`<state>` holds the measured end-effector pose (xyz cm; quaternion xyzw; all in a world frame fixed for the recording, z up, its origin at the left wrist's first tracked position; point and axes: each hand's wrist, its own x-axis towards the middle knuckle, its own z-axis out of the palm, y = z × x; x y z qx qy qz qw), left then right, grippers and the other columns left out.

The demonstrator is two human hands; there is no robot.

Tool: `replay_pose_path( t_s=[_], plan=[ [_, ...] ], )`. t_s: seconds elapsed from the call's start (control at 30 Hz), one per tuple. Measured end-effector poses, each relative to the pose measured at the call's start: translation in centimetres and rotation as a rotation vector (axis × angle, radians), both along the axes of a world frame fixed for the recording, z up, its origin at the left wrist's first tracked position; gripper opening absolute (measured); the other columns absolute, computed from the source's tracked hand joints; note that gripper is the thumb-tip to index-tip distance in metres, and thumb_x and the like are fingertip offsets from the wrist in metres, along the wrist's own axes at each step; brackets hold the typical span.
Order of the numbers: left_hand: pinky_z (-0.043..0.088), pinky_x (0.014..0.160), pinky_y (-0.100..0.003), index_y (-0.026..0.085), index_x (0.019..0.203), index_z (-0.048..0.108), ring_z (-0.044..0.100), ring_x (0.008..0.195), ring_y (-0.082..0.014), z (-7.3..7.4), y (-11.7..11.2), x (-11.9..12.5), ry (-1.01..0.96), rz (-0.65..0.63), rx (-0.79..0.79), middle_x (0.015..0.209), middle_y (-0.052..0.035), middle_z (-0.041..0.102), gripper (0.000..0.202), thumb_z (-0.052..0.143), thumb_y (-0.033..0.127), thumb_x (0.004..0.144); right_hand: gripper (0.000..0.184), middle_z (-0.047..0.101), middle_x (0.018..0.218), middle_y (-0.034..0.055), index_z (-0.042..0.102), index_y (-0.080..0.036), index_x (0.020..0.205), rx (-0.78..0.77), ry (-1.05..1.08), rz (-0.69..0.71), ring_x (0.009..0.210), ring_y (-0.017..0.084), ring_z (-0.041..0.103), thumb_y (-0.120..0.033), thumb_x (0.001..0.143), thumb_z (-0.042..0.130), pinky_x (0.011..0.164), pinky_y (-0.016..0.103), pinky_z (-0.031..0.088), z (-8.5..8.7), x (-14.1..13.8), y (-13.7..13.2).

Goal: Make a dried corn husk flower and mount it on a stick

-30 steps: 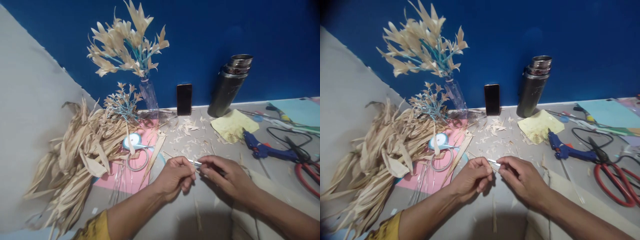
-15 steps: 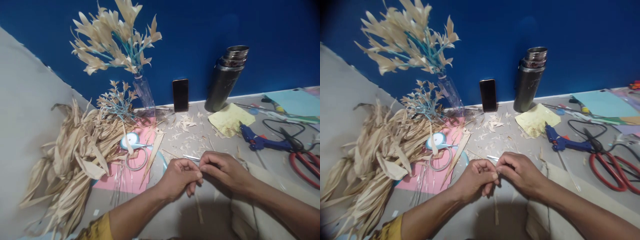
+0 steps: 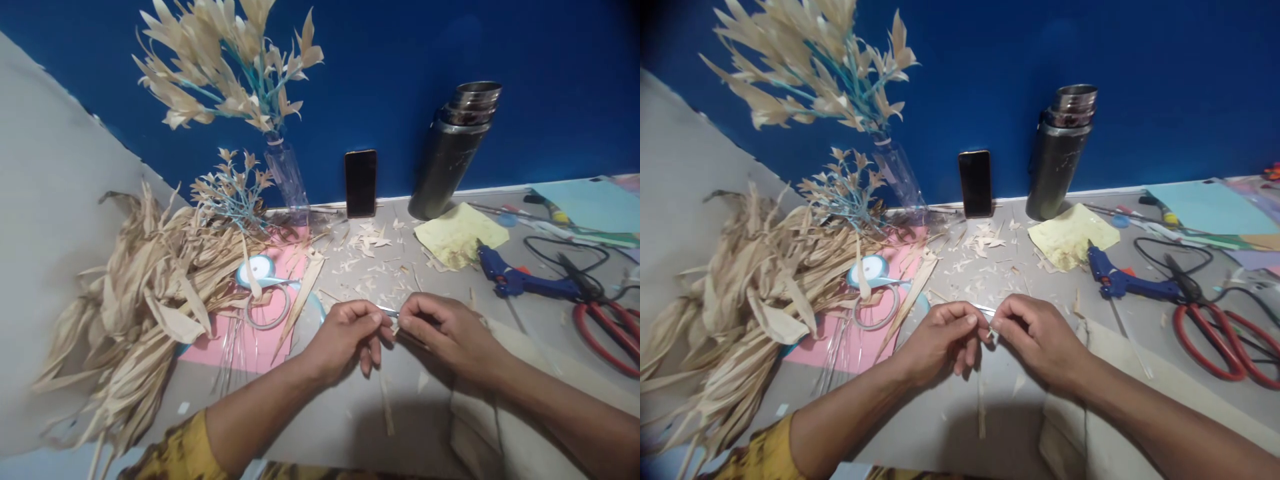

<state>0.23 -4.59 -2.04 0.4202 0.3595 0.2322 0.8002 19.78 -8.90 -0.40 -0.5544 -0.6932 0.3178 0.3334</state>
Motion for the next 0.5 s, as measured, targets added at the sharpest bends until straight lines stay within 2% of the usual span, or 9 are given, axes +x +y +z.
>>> replay_pose_path(
  t_s=[0.13,0.23,0.4,0.5],
  plan=[
    [0.042,0.034,-0.017,0.011,0.078,0.065,0.056,0.041,-0.0079,0.1,-0.6,0.3,0.031,-0.04,-0.015,0.071,-0.0059,0.07,0.036,0.083,0.041,0.069,0.026,0.068,0.068,0.0002,0.063,-0.02,0.072,0.072,-0.027,0.01,0.06,0.014,0.058,-0.031,0.094,0.054,0.059,0.026,0.042,-0.5,-0.6,-0.4],
    [0.041,0.033,-0.017,0.011,0.075,0.064,0.055,0.04,-0.0082,0.0,-0.8,0.4,0.035,-0.026,-0.028,0.067,-0.0056,0.07,0.036,0.085,0.039,0.067,0.026,0.067,0.066,-0.0005,0.064,-0.021,0.073,0.059,0.006,-0.003,0.06,0.014,0.059,-0.033,0.094,0.054,0.058,0.025,0.042,-0.3,-0.7,-0.4],
    [0.04,0.034,-0.018,0.012,0.077,0.065,0.049,0.036,-0.0063,-0.4,-0.2,0.2,-0.056,0.114,-0.068,0.059,-0.0002,0.065,0.036,0.087,0.039,0.067,0.031,0.069,0.067,-0.0004,0.068,-0.021,0.08,0.013,0.051,-0.094,0.06,0.016,0.062,-0.039,0.097,0.05,0.057,0.025,0.045,0.5,0.0,0.0],
    [0.038,0.035,-0.017,0.012,0.076,0.066,0.049,0.04,-0.0049,-0.3,0.3,-0.2,-0.097,0.21,-0.112,0.064,-0.0003,0.065,0.039,0.091,0.037,0.061,0.03,0.069,0.065,-0.0002,0.068,-0.022,0.076,0.032,-0.017,-0.079,0.058,0.017,0.061,-0.04,0.095,0.053,0.056,0.027,0.045,0.2,0.3,0.1]
  ],
)
